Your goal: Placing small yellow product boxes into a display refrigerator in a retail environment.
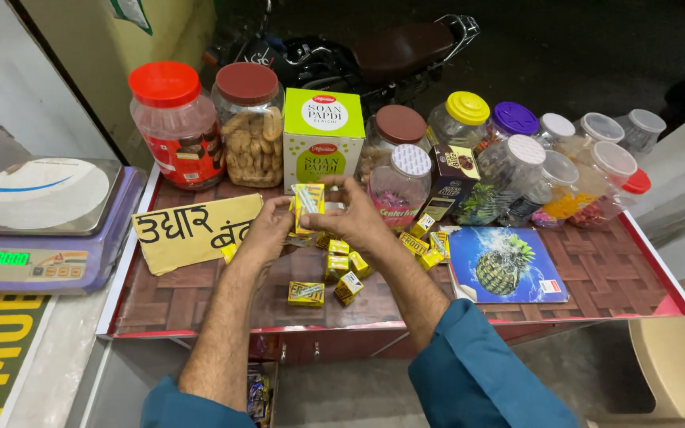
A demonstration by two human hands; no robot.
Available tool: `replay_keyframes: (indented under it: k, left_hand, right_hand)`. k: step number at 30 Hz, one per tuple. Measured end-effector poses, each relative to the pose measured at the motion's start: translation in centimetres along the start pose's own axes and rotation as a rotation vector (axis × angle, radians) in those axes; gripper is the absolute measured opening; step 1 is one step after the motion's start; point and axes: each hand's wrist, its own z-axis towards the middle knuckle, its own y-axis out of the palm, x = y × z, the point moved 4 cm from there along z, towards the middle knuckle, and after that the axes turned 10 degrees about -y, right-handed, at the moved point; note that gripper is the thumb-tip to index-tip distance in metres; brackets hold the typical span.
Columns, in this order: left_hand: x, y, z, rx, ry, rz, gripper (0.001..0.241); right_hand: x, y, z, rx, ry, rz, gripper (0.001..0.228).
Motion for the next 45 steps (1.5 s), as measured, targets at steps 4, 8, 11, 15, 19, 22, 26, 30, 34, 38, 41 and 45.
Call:
replay_keyframes:
  k: [4,8,11,15,19,22,26,30,34,38,41,45]
  left_hand:
    - [-0.1,0.1,0.4,-0.032,0.088,-0.105,0.044]
    - [0.8,0.6,-1.3,0.009,0.013,-0.231,0.045]
    - [1.0,0.7,-1.9,-0.016,-0.017,-0.264,0.042]
    - [1.2,0.9,-2.2,-0.015,-0.023,-0.259,0.039]
    - [2.2,1.6,-2.8,0.022,-0.042,-0.261,0.037]
    - [2.2,1.8,-2.8,0.025,-0.002,-0.309,0.036]
    - [2.0,1.8,-3.0,0.022,0.028,-0.320,0.038]
    - [1.3,1.4,-2.6,0.041,0.023,-0.372,0.037]
    - [0.7,0.9,-2.5,0.025,0.060,-0.405,0.034]
    - [0.6,0.8,-3.2,0.068,0.035,-0.382,0.032]
    - [0.6,0.9,-3.4,0.078,0.046,-0.390,0.032]
    - [0.7,1.2,-3.9,0.109,0.025,-0.370,0.034]
  right_hand:
    - [1.2,-0.1,0.2,0.000,0.029,-0.080,0.077]
    - [0.9,0.4,0.0,-0.034,0.017,-0.239,0.075]
    - [0.3,0.9,-0.5,-0.045,0.103,-0.182,0.076]
    - [-0.4,1.6,-0.8,-0.069,0.129,-0.099,0.079]
    - [-0.1,1.5,-0.5,-0.051,0.070,-0.198,0.081]
    - [-0.2,1.4,-0.7,-0.029,0.061,-0.232,0.076]
    - [-0.1,1.6,-0.9,-0.053,0.055,-0.248,0.068]
    - [-0.9,2.3,-1.6,-0.051,0.063,-0.283,0.068]
    - [-0.3,2.5,-1.7,-0.058,0.039,-0.327,0.069]
    - [0.0,2.8,-1.9,-0.059,0.014,-0.352,0.069]
    - [-0.6,2.9,-2.2,-0.053,0.024,-0.374,0.070]
    - [-0.6,2.8,-2.4,-0.050,0.012,-0.361,0.069]
